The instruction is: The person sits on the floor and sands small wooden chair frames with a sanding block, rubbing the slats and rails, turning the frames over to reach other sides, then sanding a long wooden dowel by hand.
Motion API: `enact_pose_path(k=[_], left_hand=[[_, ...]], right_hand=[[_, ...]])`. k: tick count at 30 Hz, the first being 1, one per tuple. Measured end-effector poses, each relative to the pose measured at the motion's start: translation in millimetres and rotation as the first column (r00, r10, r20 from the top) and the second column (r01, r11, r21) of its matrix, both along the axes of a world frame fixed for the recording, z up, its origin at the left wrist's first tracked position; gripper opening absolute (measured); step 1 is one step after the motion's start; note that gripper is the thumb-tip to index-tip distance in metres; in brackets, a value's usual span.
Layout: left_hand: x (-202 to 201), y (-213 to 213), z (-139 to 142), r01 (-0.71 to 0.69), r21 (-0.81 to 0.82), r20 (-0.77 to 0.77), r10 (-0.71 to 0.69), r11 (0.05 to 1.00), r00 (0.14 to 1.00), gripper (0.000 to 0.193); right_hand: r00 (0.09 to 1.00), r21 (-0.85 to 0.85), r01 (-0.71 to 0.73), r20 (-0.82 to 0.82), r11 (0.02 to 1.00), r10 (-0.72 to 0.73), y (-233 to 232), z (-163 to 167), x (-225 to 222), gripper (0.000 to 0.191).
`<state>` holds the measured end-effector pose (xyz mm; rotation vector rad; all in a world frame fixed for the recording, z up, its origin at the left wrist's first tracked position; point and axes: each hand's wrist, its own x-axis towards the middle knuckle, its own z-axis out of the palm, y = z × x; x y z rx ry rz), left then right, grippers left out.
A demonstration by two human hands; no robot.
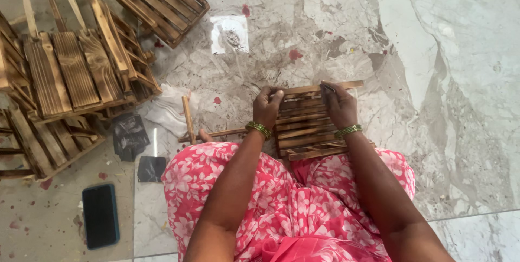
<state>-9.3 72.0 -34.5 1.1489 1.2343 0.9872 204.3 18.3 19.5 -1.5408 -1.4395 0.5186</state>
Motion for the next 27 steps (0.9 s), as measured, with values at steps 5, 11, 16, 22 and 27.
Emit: enact_pose_path(k=[5, 11, 16, 22, 27], left_hand=[[0.7, -2.4, -1.8, 0.025, 0.120, -0.060, -0.018, 0.992, 0.998, 0.024], [1.8, -1.3, -2.1, 0.012, 0.087, -0.058, -0.007, 0.996, 0.998, 0.025], [-3.0, 0.0, -4.4, 0.031, -0.008, 0.075, -0.031, 0.999, 0.997, 0.023], [-3.8, -2.8, -6.3, 0.028, 0.066, 0.145, -0.037, 0.997, 0.989, 0.030], [-1.7, -3.1, 1.9, 0.015, 0.077, 0.125, -0.025, 0.997, 0.992, 0.031]], right_hand=[[0.897, -0.181, 0.334, -0.240, 0.925, -0.371, -0.7, 11.6, 25.4, 0.023], [0.919, -0.134, 0.366, -0.104, 0.921, -0.380, 18.5, 15.3, -15.1, 0.019], [0.989, -0.357, 0.123, -0.038, 0.926, -0.145, 28.5, 0.7, -98.4, 0.023], [0.921, 0.001, 0.088, 0.381, 0.996, -0.082, 18.7, 16.9, -14.9, 0.022], [0.691, -0.312, 0.544, -0.359, 0.779, -0.627, 3.8, 16.6, 38.0, 0.019]])
